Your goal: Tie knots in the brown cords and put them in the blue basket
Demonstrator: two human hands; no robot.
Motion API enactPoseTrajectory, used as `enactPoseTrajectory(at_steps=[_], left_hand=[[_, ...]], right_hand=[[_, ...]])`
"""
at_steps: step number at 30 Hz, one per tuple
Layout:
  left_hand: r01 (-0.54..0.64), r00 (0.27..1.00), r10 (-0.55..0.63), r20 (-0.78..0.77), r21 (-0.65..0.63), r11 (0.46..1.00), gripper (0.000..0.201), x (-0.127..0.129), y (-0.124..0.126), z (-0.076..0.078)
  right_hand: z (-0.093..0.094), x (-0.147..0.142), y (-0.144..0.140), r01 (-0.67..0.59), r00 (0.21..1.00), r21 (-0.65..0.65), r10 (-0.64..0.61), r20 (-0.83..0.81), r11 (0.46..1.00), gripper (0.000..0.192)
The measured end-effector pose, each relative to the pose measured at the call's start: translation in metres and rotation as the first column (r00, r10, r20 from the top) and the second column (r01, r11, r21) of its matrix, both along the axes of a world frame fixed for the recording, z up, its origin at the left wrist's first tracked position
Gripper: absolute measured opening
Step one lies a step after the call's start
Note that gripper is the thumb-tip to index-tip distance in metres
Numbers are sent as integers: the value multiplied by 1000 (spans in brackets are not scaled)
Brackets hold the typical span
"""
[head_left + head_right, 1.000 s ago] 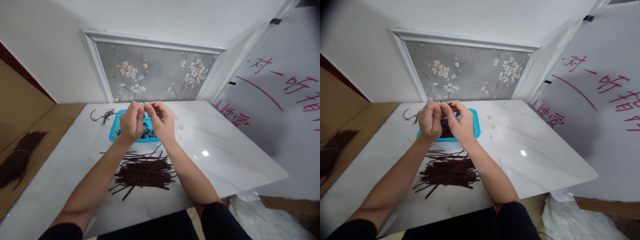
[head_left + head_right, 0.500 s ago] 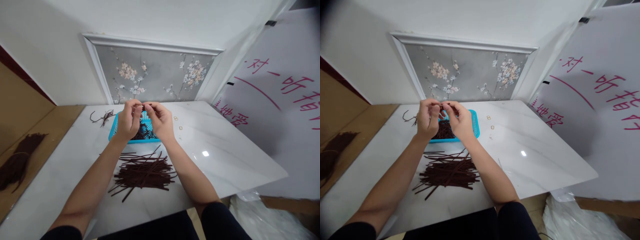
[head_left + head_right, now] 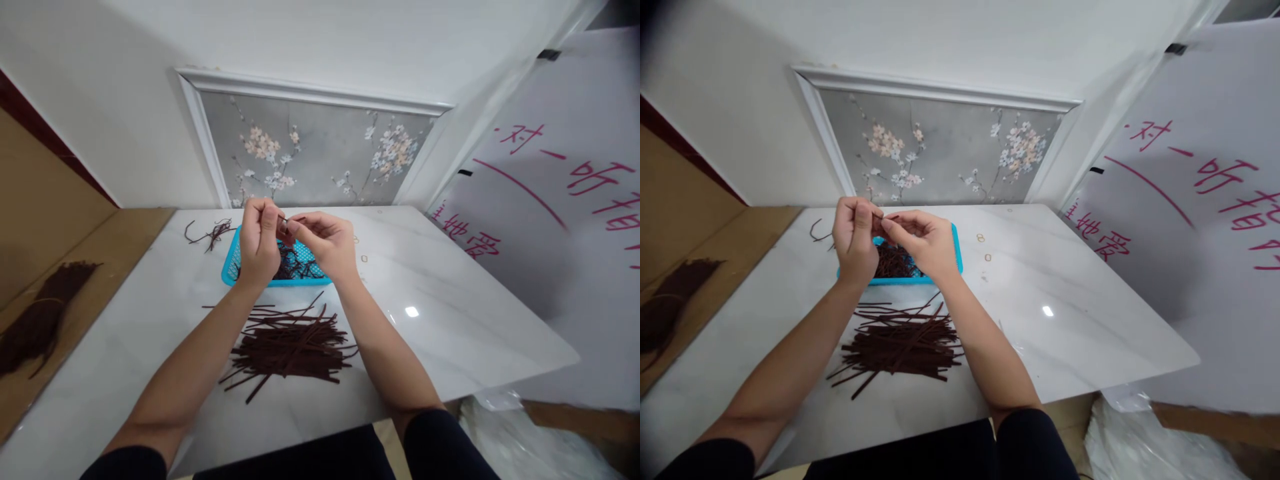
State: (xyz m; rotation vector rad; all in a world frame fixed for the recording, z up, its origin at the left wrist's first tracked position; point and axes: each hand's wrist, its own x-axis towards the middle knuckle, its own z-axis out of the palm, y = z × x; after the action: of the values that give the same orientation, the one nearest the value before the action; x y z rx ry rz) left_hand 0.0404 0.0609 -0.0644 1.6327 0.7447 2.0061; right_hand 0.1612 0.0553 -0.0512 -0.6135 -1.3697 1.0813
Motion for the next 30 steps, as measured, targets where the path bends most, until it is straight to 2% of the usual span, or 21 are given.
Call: enactPoseTrajectory(at_steps=[2, 4, 6, 9, 11, 13, 16, 19, 26, 30], left_hand=[[52, 998, -53, -29, -19, 998, 26, -1, -1, 1], [53, 989, -53, -137, -7, 999, 24, -6, -1, 2], [15, 961, -4, -277, 38, 999, 21, -12, -1, 2], [-24, 870, 92, -484, 146, 989, 16, -18, -1, 4], [-15, 824, 118, -554, 188, 982, 17, -18, -2, 5], [15, 860, 63, -506, 148, 989, 19, -17, -3, 6], [95, 949, -103, -298, -41, 995, 26, -16, -3, 9], [151, 948, -199, -250, -197, 969, 35, -19, -5, 16], [138, 947, -207, -245, -268, 953, 28, -25, -12, 29], [121, 954, -188, -234, -273, 954, 26, -24, -15, 32]], right_hand=[[1, 2, 1, 9, 1000, 18, -9, -5, 1000, 15], [1, 4, 3, 14, 1000, 40, -13, -25, 999, 14], [0, 7, 6, 6, 999, 48, -5, -31, 999, 18], [-1, 11, 10, -10, 1000, 51, 10, -5, 999, 27], [0, 12, 10, -3, 1000, 70, 2, 18, 998, 31], [1, 13, 8, 5, 999, 92, -8, 39, 996, 34], [5, 14, 2, -15, 997, 122, 5, 82, 992, 40], [8, 16, -3, -29, 989, 161, 5, 148, 987, 49], [8, 25, -1, 119, 975, 267, -164, 152, 956, 47], [10, 28, -1, 112, 982, 283, -150, 118, 953, 47]])
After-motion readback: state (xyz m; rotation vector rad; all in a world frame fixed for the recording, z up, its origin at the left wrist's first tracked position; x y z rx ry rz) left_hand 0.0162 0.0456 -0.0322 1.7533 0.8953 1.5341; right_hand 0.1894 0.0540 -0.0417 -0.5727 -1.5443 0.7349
